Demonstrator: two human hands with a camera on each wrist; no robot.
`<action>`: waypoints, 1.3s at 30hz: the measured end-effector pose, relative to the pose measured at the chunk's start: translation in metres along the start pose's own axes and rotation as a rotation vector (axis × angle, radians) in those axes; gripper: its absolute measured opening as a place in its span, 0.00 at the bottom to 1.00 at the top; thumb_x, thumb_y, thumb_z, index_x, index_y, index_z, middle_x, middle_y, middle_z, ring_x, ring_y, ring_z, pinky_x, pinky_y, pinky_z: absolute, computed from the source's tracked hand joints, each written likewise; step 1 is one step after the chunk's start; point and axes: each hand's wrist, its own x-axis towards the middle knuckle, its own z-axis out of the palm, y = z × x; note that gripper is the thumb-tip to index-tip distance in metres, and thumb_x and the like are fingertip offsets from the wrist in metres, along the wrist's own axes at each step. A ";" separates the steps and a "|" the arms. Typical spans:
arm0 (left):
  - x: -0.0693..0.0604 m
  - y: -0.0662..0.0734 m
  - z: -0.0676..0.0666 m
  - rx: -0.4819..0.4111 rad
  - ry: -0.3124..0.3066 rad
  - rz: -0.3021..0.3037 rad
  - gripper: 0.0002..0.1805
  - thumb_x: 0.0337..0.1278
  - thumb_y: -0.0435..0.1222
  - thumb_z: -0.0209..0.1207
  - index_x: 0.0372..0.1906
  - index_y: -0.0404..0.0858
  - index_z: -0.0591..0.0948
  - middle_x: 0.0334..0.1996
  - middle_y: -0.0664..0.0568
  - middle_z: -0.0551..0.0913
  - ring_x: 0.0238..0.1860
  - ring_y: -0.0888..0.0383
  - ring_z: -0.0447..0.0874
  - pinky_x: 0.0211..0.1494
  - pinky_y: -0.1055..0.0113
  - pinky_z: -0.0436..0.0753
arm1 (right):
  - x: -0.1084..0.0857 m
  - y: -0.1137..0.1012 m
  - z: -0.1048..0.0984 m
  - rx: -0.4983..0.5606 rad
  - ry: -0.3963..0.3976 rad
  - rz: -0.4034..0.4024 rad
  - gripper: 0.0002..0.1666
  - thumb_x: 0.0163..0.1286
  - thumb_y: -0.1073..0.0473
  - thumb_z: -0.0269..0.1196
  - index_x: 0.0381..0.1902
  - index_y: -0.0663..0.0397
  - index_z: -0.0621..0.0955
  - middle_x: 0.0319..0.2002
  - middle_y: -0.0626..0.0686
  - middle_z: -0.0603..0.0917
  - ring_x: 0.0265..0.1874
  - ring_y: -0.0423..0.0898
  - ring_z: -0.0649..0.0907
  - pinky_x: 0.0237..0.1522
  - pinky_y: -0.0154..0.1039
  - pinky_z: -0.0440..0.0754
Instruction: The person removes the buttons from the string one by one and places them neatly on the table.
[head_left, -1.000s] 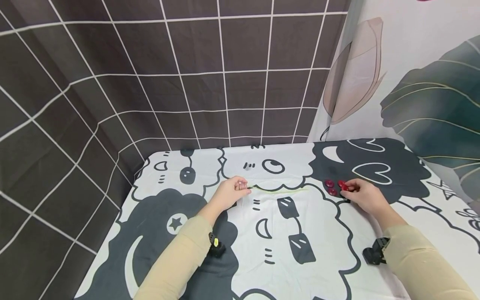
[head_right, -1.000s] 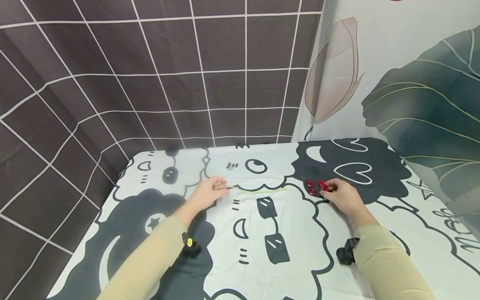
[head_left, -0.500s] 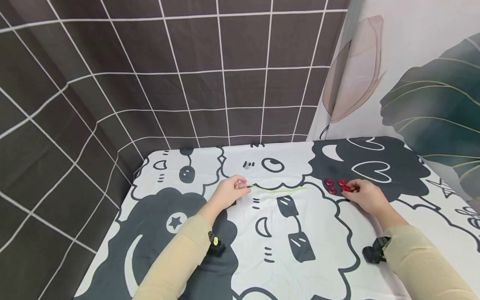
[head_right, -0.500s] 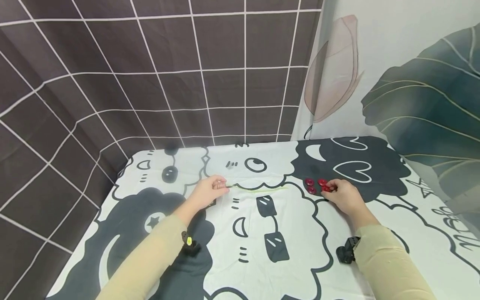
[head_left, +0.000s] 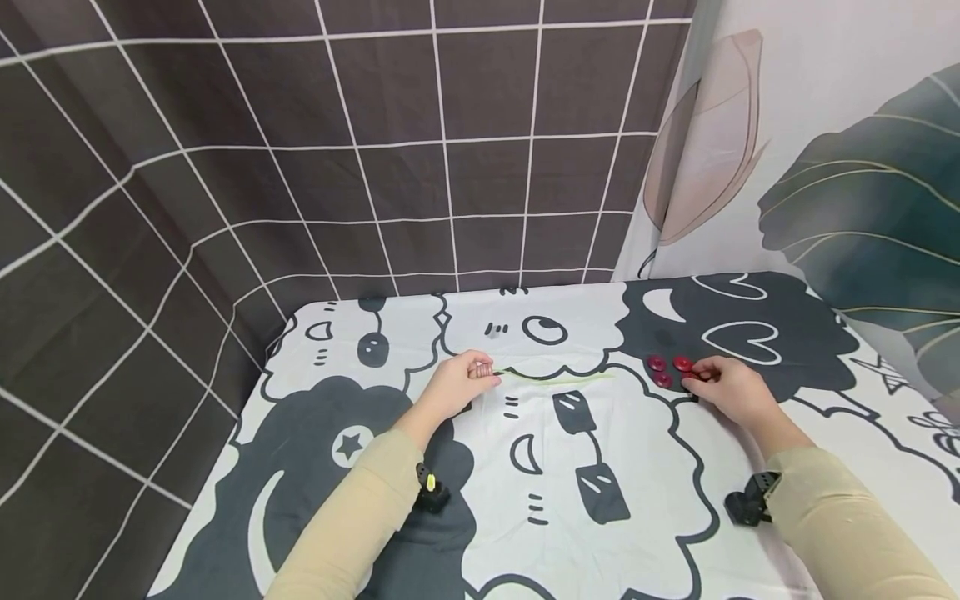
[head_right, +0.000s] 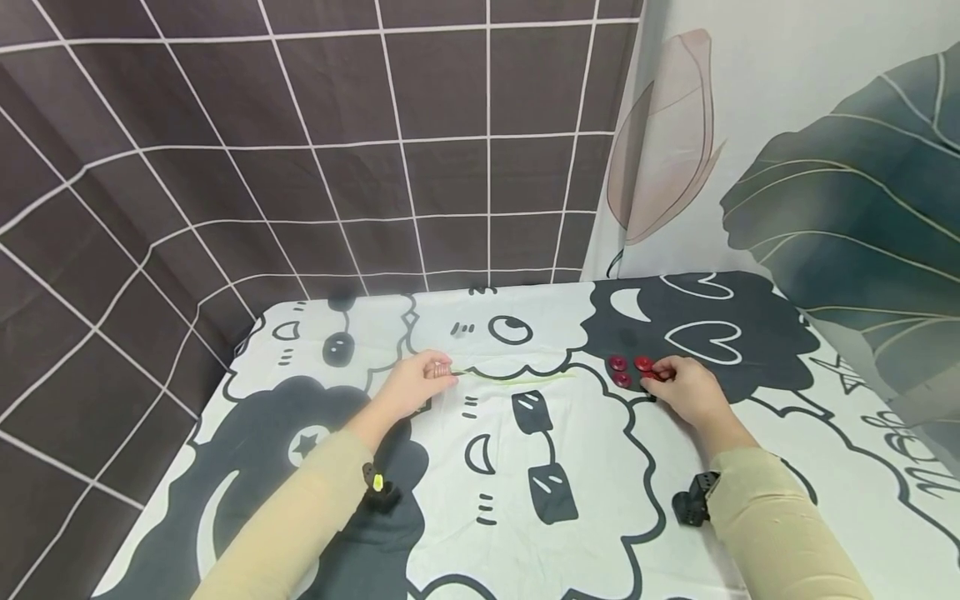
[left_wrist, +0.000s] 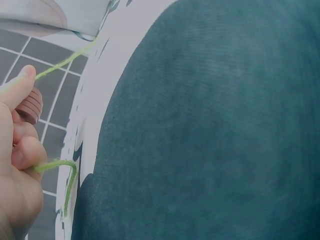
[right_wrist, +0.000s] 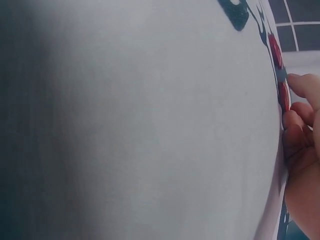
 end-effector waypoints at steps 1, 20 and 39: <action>0.000 0.000 0.000 -0.003 -0.001 -0.002 0.20 0.53 0.45 0.65 0.50 0.41 0.79 0.24 0.55 0.74 0.29 0.60 0.73 0.36 0.67 0.74 | 0.000 0.000 0.000 0.006 0.010 0.003 0.25 0.61 0.52 0.63 0.45 0.70 0.76 0.36 0.62 0.78 0.33 0.53 0.75 0.34 0.45 0.71; 0.002 -0.004 0.002 -0.025 -0.013 -0.006 0.19 0.53 0.45 0.65 0.48 0.42 0.79 0.22 0.55 0.72 0.26 0.60 0.72 0.33 0.67 0.74 | 0.013 -0.036 0.013 0.089 0.047 -0.064 0.20 0.62 0.55 0.63 0.42 0.68 0.77 0.35 0.60 0.79 0.32 0.50 0.76 0.34 0.41 0.73; 0.001 -0.003 0.000 -0.025 -0.012 -0.008 0.20 0.53 0.47 0.64 0.49 0.42 0.79 0.22 0.56 0.71 0.27 0.60 0.71 0.34 0.67 0.74 | 0.021 -0.074 0.033 0.157 -0.014 -0.139 0.22 0.64 0.53 0.61 0.47 0.66 0.78 0.38 0.58 0.78 0.33 0.49 0.76 0.33 0.40 0.74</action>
